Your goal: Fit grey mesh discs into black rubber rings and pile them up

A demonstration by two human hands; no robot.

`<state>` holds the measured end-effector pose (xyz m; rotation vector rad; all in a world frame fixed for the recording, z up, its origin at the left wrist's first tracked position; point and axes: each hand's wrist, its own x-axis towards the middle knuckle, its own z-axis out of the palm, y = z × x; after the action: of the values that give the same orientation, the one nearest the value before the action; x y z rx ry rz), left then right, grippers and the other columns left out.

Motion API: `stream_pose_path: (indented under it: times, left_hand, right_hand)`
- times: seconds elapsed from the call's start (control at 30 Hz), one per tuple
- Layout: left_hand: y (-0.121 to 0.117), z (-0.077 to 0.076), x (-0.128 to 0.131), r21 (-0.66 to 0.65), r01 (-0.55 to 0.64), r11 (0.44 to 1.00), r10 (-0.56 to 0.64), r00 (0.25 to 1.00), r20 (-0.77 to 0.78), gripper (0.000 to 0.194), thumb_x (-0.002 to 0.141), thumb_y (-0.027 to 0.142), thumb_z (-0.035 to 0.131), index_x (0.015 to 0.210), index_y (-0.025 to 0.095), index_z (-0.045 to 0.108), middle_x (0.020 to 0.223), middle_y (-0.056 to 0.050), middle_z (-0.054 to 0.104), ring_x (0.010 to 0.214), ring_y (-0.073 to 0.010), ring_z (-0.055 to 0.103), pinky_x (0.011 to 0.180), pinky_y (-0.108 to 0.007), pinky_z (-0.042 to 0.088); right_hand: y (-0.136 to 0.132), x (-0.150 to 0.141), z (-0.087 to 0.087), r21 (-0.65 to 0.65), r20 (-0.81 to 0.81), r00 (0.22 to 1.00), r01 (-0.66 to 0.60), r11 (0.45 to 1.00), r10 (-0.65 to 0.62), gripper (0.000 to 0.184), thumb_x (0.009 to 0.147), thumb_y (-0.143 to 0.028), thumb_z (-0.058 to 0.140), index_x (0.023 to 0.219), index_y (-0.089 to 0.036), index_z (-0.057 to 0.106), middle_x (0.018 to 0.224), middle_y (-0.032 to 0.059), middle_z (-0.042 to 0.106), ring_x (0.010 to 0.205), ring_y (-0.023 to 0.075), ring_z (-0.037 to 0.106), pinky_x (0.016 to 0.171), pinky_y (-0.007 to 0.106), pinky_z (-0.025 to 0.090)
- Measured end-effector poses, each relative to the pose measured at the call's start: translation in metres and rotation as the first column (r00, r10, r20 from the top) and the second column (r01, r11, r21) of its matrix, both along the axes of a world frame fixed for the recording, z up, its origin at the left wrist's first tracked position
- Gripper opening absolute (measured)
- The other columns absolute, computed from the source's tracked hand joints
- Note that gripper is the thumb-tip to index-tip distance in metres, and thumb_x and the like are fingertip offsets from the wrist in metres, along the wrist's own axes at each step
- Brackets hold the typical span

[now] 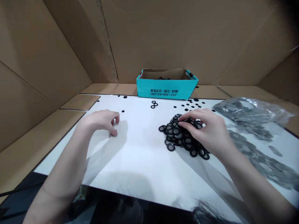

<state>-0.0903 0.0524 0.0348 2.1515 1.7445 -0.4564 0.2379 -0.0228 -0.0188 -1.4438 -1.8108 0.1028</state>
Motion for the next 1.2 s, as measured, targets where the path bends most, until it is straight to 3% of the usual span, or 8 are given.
stream_pose_path:
  times: [0.23,0.37,0.53,0.67,0.77,0.97,1.1,1.2]
  left_hand:
    - [0.004,-0.010,0.003,-0.087,0.079,0.993,-0.076,0.996,0.041,0.039,0.060,0.029,0.069,0.097,0.023,0.059,0.096,-0.006,0.073,0.086,-0.0255,0.067,0.064,-0.029,0.044]
    - [0.004,-0.007,0.013,-0.041,0.135,0.990,-0.123,0.968,0.220,0.041,0.065,0.032,0.068,0.105,0.023,0.061,0.099,-0.006,0.073,0.082,-0.0236,0.069,0.066,-0.030,0.049]
    - [-0.007,-0.007,0.056,0.125,0.281,0.952,-0.297,0.734,0.611,0.032,0.077,0.030,0.066,0.106,0.020,0.059,0.099,-0.006,0.069,0.079,-0.0184,0.070,0.074,-0.031,0.056]
    - [-0.009,-0.018,0.097,0.241,0.404,0.883,-0.448,0.569,0.689,0.021,0.081,0.023,0.065,0.100,0.018,0.061,0.099,-0.006,0.067,0.082,-0.0163,0.067,0.077,-0.031,0.058]
    - [-0.002,-0.032,0.128,0.300,0.391,0.870,-0.473,0.493,0.730,0.019,0.082,0.020,0.068,0.099,0.018,0.061,0.095,-0.004,0.068,0.083,-0.0155,0.068,0.077,-0.030,0.058]
    - [0.014,-0.043,0.159,0.324,0.334,0.885,-0.461,0.529,0.713,0.018,0.081,0.021,0.074,0.095,0.019,0.063,0.086,-0.002,0.070,0.080,-0.0166,0.066,0.077,-0.030,0.054]
    - [0.029,-0.035,0.147,0.354,0.255,0.900,-0.436,0.569,0.697,0.017,0.092,0.034,0.063,0.100,0.018,0.064,0.095,-0.005,0.073,0.084,-0.0159,0.068,0.078,-0.027,0.053]
    - [0.050,-0.038,0.131,0.417,0.116,0.901,-0.388,0.643,0.660,0.020,0.095,0.032,0.056,0.107,0.018,0.064,0.104,-0.007,0.073,0.089,-0.0177,0.068,0.082,-0.028,0.051]
  right_hand:
    - [0.011,0.017,-0.002,-0.078,0.064,0.986,0.157,0.985,-0.152,0.011,0.078,-0.035,0.071,0.073,-0.028,0.079,0.082,0.0052,0.079,0.081,0.0295,0.066,0.070,0.041,0.046]
    - [0.008,0.021,0.012,-0.152,-0.006,0.986,0.162,0.975,-0.165,0.015,0.079,-0.036,0.068,0.075,-0.027,0.079,0.083,0.0056,0.079,0.078,0.0270,0.067,0.069,0.038,0.047]
    - [-0.006,0.032,0.028,-0.208,-0.077,0.952,0.275,0.939,-0.296,0.021,0.082,-0.042,0.068,0.088,-0.024,0.079,0.082,0.0068,0.078,0.073,0.0244,0.065,0.065,0.035,0.042]
    - [-0.020,0.049,0.031,-0.321,-0.092,0.912,0.354,0.878,-0.401,0.027,0.084,-0.042,0.068,0.101,-0.022,0.076,0.067,0.0040,0.073,0.058,0.0207,0.060,0.067,0.035,0.041]
    - [-0.032,0.061,0.028,-0.354,-0.124,0.865,0.419,0.836,-0.486,0.025,0.084,-0.045,0.068,0.092,-0.021,0.074,0.046,-0.0010,0.059,0.051,0.0199,0.052,0.063,0.034,0.037]
    - [-0.054,0.083,0.019,-0.286,-0.095,0.798,0.551,0.784,-0.596,0.025,0.085,-0.046,0.065,0.078,-0.024,0.070,0.042,-0.0045,0.040,0.050,0.0179,0.036,0.059,0.035,0.029]
    - [-0.064,0.108,0.011,-0.260,0.041,0.783,0.609,0.750,-0.621,0.022,0.086,-0.046,0.065,0.074,-0.027,0.067,0.051,0.0015,0.053,0.056,0.0221,0.049,0.061,0.036,0.034]
    - [-0.067,0.130,-0.004,-0.283,0.188,0.831,0.556,0.781,-0.523,0.022,0.085,-0.047,0.066,0.084,-0.027,0.073,0.073,0.0089,0.073,0.070,0.0281,0.063,0.067,0.039,0.041]
